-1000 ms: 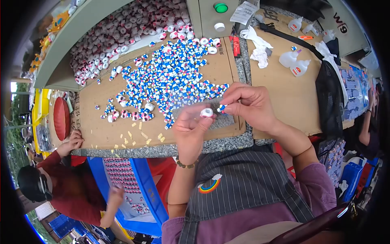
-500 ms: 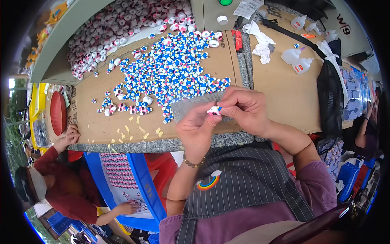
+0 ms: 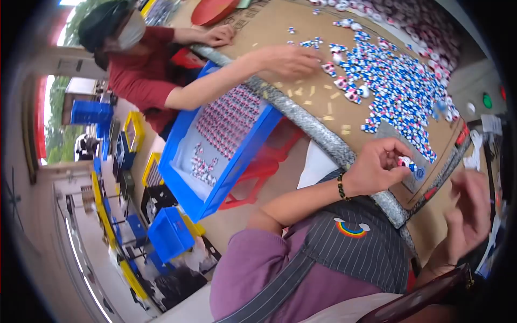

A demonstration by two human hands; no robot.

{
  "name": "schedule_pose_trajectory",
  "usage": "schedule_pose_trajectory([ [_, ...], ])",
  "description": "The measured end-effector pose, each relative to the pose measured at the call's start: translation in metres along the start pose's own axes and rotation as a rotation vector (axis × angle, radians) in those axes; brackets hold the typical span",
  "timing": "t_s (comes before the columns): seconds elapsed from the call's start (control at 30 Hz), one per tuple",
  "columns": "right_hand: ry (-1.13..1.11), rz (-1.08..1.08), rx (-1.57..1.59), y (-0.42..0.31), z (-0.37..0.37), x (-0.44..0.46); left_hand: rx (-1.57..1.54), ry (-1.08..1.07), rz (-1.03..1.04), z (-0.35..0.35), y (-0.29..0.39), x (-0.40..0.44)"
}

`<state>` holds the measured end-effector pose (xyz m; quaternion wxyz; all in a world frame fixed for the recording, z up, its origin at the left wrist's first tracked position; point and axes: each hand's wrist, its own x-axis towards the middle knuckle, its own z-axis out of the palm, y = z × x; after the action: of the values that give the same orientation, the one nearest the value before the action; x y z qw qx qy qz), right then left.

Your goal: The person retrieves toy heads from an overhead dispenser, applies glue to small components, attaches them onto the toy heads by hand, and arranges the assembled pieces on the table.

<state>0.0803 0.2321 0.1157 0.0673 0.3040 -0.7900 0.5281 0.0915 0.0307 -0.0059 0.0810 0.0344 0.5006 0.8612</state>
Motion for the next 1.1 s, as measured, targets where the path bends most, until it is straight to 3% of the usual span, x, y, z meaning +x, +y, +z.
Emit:
schedule_pose_trajectory([
  [0.1, -0.016, -0.052, 0.346, -0.029, 0.01, 0.017, -0.044, 0.074, 0.086, -0.012, -0.002, -0.002],
  [0.4, -0.141, -0.347, 0.878, -0.052, 0.002, 0.052, 0.142, 0.128, 0.163, -0.029, 0.013, -0.029],
  [0.63, -0.12, -0.456, 0.97, -0.067, -0.021, 0.053, 0.21, 0.14, 0.041, -0.036, 0.019, -0.037],
  [1.1, -0.019, -0.504, 0.914, -0.075, -0.025, 0.032, 0.208, 0.207, 0.157, -0.046, 0.014, -0.03],
])
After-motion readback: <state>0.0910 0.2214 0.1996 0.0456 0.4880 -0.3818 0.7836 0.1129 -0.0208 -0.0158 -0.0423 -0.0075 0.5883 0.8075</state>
